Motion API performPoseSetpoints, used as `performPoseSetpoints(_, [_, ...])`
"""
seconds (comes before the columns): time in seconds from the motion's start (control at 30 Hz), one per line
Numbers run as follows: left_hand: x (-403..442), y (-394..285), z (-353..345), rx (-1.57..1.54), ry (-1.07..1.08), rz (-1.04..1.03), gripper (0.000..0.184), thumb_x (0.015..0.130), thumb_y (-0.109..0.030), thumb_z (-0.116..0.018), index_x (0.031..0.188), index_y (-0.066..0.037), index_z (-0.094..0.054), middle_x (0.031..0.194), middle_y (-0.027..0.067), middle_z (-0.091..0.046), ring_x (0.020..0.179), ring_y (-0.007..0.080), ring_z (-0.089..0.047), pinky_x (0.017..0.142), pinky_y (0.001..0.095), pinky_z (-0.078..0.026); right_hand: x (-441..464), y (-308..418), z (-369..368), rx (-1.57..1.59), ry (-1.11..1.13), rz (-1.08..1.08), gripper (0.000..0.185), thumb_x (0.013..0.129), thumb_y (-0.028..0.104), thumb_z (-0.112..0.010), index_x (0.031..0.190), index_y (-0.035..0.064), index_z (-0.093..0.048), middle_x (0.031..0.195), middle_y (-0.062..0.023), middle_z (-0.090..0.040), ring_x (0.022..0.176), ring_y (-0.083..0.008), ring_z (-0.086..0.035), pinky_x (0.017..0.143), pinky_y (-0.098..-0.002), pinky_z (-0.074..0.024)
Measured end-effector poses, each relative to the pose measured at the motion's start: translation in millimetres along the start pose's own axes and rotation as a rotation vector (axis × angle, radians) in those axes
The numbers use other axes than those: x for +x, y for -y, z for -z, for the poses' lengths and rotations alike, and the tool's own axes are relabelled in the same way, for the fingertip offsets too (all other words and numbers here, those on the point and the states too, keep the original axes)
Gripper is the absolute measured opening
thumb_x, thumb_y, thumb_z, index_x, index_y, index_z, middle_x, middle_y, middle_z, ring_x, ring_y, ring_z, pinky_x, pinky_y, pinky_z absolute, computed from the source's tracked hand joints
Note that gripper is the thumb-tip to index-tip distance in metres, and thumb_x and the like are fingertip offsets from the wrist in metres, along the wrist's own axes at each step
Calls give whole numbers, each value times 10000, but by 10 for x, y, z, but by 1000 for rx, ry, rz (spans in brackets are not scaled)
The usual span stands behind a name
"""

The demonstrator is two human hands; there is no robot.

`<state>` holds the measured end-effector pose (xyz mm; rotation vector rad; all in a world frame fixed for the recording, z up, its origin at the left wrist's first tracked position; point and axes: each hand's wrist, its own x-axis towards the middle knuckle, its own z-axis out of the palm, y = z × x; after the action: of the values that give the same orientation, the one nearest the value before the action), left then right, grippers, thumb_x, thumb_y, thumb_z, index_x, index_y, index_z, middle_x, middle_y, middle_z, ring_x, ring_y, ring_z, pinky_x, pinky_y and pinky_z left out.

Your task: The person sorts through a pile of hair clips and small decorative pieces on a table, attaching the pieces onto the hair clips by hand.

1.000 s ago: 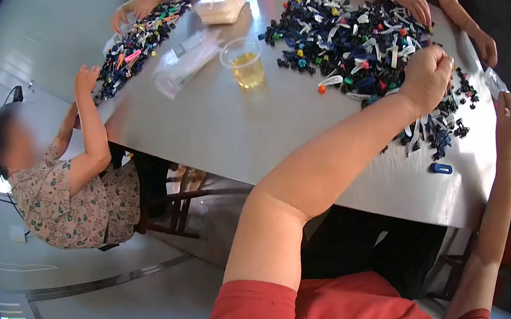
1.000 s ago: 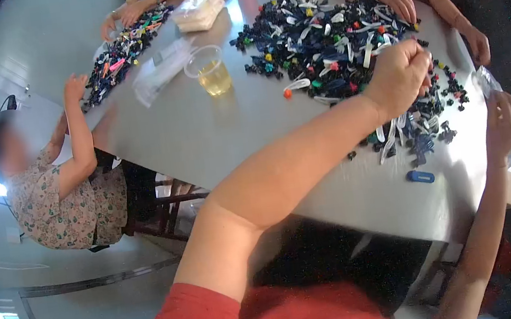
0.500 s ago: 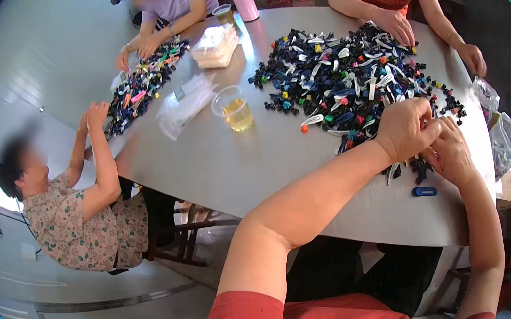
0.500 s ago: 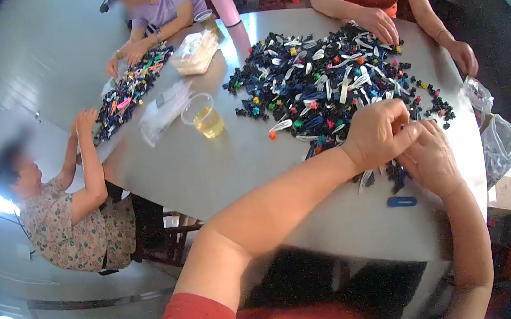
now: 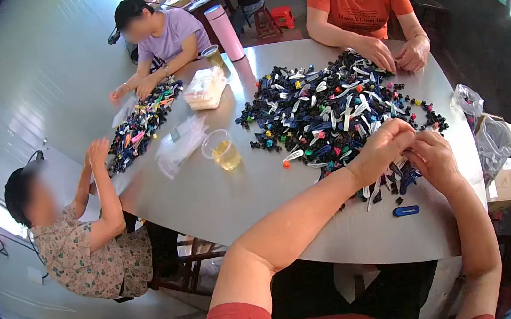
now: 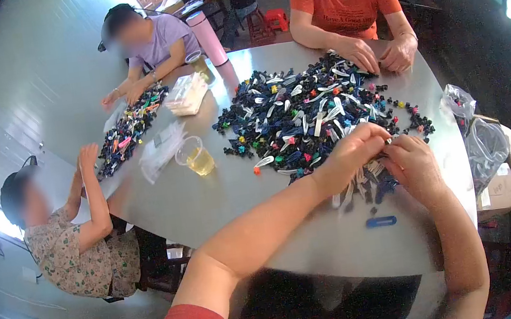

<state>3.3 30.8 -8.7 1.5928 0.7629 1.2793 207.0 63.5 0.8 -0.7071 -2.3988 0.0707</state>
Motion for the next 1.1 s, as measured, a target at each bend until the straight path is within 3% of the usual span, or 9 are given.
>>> performPoseSetpoints(0.17, [-13, 42, 243, -321, -86, 6, 380, 1104, -400, -492, 1202, -68, -649, 1097, 30, -667, 1028, 130, -618, 949, 316, -478, 25, -197, 207, -54, -247, -114, 140, 862, 88, -762, 979, 23, -721, 937, -141, -678, 856, -360, -661, 759, -436, -524])
performPoseSetpoints(0.27, [-28, -115, 289, -162, -282, 100, 277, 1103, -285, -498, 1064, -64, -660, 929, 37, -680, 737, 117, -647, 667, 259, -531, -19, -382, 464, -85, -382, -319, 116, 905, 140, -753, 948, 34, -730, 904, -143, -684, 812, -351, -673, 730, -409, -530])
performPoseSetpoints(0.37, [-29, -342, 252, -137, -351, 260, 173, 1063, -189, -581, 960, -61, -635, 728, 19, -642, 498, 52, -501, 439, 204, -383, -80, -624, 483, -97, -436, -378, 103, 908, 88, -728, 932, -11, -714, 875, -169, -679, 786, -350, -669, 707, -400, -522])
performPoseSetpoints(0.57, [-42, -292, 249, 130, -270, 190, 61, 1021, -109, -625, 1033, -49, -626, 776, -1, -630, 581, 28, -472, 539, 209, -409, -186, -765, 349, -161, -131, -501, 139, 918, 83, -650, 1004, 45, -754, 1029, -165, -694, 929, -386, -684, 854, -449, -545])
performPoseSetpoints(0.67, [-90, -483, 65, 295, -93, 38, 409, 933, 10, -692, 1298, -91, -540, 1126, 14, -615, 750, 23, -494, 656, 183, -410, -189, -801, 337, -179, -86, -542, 236, 935, 79, -621, 1141, 57, -734, 1163, -184, -681, 1063, -395, -669, 954, -455, -527])
performPoseSetpoints(0.77, [-85, -641, -47, 483, 57, -201, 489, 899, -25, -722, 1357, -67, -555, 1189, 65, -598, 1050, 135, -575, 911, 299, -482, -215, -870, 145, -188, -57, -556, 346, 952, 76, -603, 1291, 52, -668, 1295, -200, -642, 1195, -404, -622, 1044, -449, -491])
performPoseSetpoints(0.87, [-131, -841, -121, 523, 36, -187, 495, 886, -46, -734, 1351, -34, -565, 1201, 91, -595, 1167, 201, -575, 1033, 358, -454, -239, -933, 113, -137, 57, -509, 373, 983, 76, -576, 1349, 16, -617, 1344, -207, -619, 1262, -404, -585, 1092, -444, -462])
performPoseSetpoints(0.97, [-435, -1180, -130, 631, -1, -227, 485, 851, -66, -721, 1300, 1, -549, 1216, 201, -565, 1152, 400, -581, 1011, 434, -465, -172, -899, 0, 70, 75, -386, 351, 996, 64, -547, 1332, -9, -622, 1349, -215, -618, 1257, -392, -590, 1111, -417, -447])
performPoseSetpoints(1.1, [-1292, -1109, -84, 700, -334, -170, 544, 855, -53, -752, 1345, -18, -520, 1268, 170, -546, 1189, 325, -552, 1057, 421, -437, -149, -734, 21, 75, 121, -318, 356, 979, 46, -551, 1327, 21, -624, 1359, -180, -603, 1302, -374, -547, 1136, -421, -415])
